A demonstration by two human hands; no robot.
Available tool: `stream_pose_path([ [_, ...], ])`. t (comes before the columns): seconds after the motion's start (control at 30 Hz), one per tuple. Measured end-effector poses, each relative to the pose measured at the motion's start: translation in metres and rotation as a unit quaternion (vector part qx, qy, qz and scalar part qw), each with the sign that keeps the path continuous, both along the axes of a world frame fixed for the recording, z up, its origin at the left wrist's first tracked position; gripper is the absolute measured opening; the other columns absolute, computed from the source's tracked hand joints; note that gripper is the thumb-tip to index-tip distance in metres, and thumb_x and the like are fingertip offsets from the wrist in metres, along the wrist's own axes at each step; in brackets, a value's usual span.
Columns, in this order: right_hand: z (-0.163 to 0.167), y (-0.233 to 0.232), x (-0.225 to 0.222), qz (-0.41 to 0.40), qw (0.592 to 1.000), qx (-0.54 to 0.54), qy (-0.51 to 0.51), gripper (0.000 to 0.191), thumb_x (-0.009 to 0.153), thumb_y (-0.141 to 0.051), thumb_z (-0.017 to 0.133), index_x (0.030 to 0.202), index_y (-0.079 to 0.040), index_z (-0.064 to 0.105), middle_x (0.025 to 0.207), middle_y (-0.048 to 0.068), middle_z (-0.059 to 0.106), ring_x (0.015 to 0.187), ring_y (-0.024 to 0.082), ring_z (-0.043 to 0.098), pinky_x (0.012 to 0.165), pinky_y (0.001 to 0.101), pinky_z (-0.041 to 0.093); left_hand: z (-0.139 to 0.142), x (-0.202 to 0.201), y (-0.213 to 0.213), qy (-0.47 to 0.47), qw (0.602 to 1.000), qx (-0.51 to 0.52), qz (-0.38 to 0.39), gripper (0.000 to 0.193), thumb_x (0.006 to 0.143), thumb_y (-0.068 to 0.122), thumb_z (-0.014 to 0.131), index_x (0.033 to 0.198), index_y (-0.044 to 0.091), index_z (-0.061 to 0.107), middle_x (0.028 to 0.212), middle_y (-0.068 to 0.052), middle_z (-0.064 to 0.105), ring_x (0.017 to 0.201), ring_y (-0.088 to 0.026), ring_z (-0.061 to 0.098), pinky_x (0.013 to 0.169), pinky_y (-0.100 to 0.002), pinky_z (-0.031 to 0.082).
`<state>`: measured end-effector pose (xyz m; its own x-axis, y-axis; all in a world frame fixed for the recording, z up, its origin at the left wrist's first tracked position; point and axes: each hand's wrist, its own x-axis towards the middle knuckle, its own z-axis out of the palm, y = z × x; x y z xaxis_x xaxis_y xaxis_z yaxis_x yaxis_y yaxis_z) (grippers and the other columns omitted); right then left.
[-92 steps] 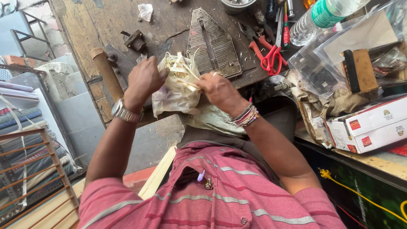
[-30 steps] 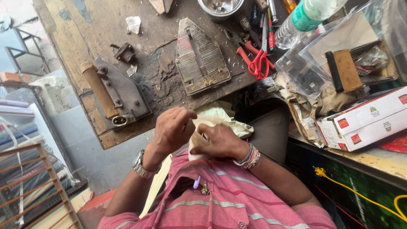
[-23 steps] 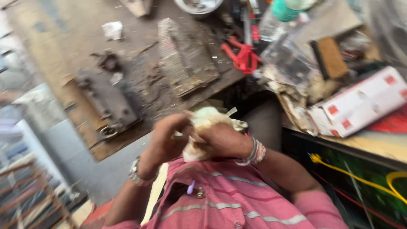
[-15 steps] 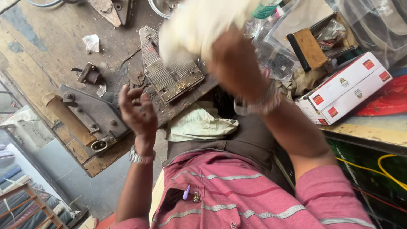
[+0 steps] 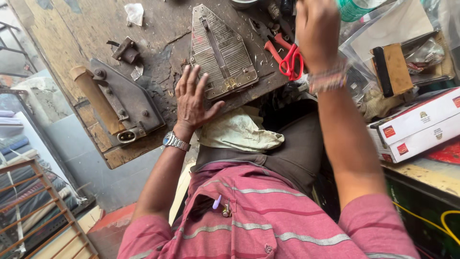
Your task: The person works at a cluttered workbench, handling a metal electrical component and a plastic bag containing small parts. They use red-handled scissors to cut a strip of material, then place a transparent plastic sheet over the component and adjust it by hand.
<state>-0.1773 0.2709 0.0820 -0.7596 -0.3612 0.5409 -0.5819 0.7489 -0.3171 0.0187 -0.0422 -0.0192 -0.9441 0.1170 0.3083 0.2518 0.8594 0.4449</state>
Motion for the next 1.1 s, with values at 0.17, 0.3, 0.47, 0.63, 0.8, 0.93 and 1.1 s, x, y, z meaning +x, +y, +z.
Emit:
stream_pose_path([
  [0.17,-0.023,-0.016,0.113,0.047,0.989,-0.099,-0.095,0.017,0.096,0.005,0.068,0.112,-0.001,0.073,0.108,0.016,0.072,0.102,0.033,0.070,0.091,0.0406,0.058,-0.001,-0.003,0.005,-0.029,0.997,-0.060,-0.046,0.075,0.092,0.059,0.072,0.148,0.013,0.054,0.165,-0.018,0.033,0.156,-0.039,0.022,0.125,-0.055,0.019],
  [0.3,-0.061,-0.029,0.185,0.028,0.959,-0.186,-0.211,0.012,0.094,-0.001,0.073,0.106,-0.004,0.074,0.102,0.013,0.073,0.094,0.028,0.073,0.082,0.0368,0.059,-0.006,-0.002,0.007,-0.027,0.995,-0.083,-0.041,0.076,0.093,0.060,0.072,0.149,0.012,0.055,0.166,-0.017,0.033,0.157,-0.038,0.022,0.126,-0.055,0.019],
  [0.47,-0.093,-0.027,0.246,0.171,0.945,-0.090,-0.266,0.031,0.083,-0.013,0.078,0.112,-0.002,0.076,0.113,0.024,0.068,0.097,0.035,0.069,0.082,0.0407,0.057,-0.005,0.001,0.006,-0.008,0.996,-0.081,-0.025,0.086,0.092,0.061,0.073,0.155,0.010,0.046,0.165,-0.021,0.034,0.154,-0.039,0.025,0.124,-0.056,0.021],
  [0.63,-0.056,0.039,0.239,0.089,0.945,-0.134,-0.285,0.019,0.086,-0.010,0.078,0.104,-0.008,0.077,0.112,0.013,0.074,0.099,0.028,0.072,0.085,0.0376,0.057,-0.001,0.004,0.009,0.092,0.993,-0.073,-0.025,0.088,0.094,0.058,0.074,0.157,0.009,0.037,0.164,-0.019,0.036,0.154,-0.040,0.029,0.124,-0.057,0.024],
  [0.8,0.000,0.115,0.199,-0.106,0.985,-0.113,-0.080,0.009,0.102,-0.006,0.075,0.110,-0.003,0.074,0.108,0.010,0.074,0.097,0.024,0.073,0.084,0.0353,0.059,-0.005,0.012,0.010,0.135,0.989,-0.061,-0.018,0.082,0.101,0.054,0.072,0.158,0.009,0.035,0.164,-0.021,0.038,0.154,-0.041,0.034,0.124,-0.056,0.028],
  [0.93,0.030,0.148,0.170,-0.171,0.984,-0.005,0.051,0.047,0.096,-0.003,0.088,0.133,-0.005,0.058,0.135,0.012,0.059,0.131,0.030,0.059,0.118,0.0432,0.052,-0.014,0.012,0.008,0.172,0.984,-0.054,-0.005,0.076,0.103,0.053,0.066,0.157,0.007,0.035,0.162,-0.023,0.039,0.152,-0.042,0.035,0.122,-0.056,0.030],
  [1.1,0.050,0.190,0.151,-0.243,0.961,0.125,0.041,0.067,0.077,-0.012,0.092,0.133,-0.003,0.056,0.149,0.024,0.053,0.136,0.040,0.049,0.108,0.0517,0.041,-0.013,0.004,0.023,0.231,0.972,-0.050,0.009,0.073,0.105,0.053,0.061,0.154,0.006,0.035,0.157,-0.021,0.043,0.147,-0.038,0.040,0.120,-0.054,0.032],
])
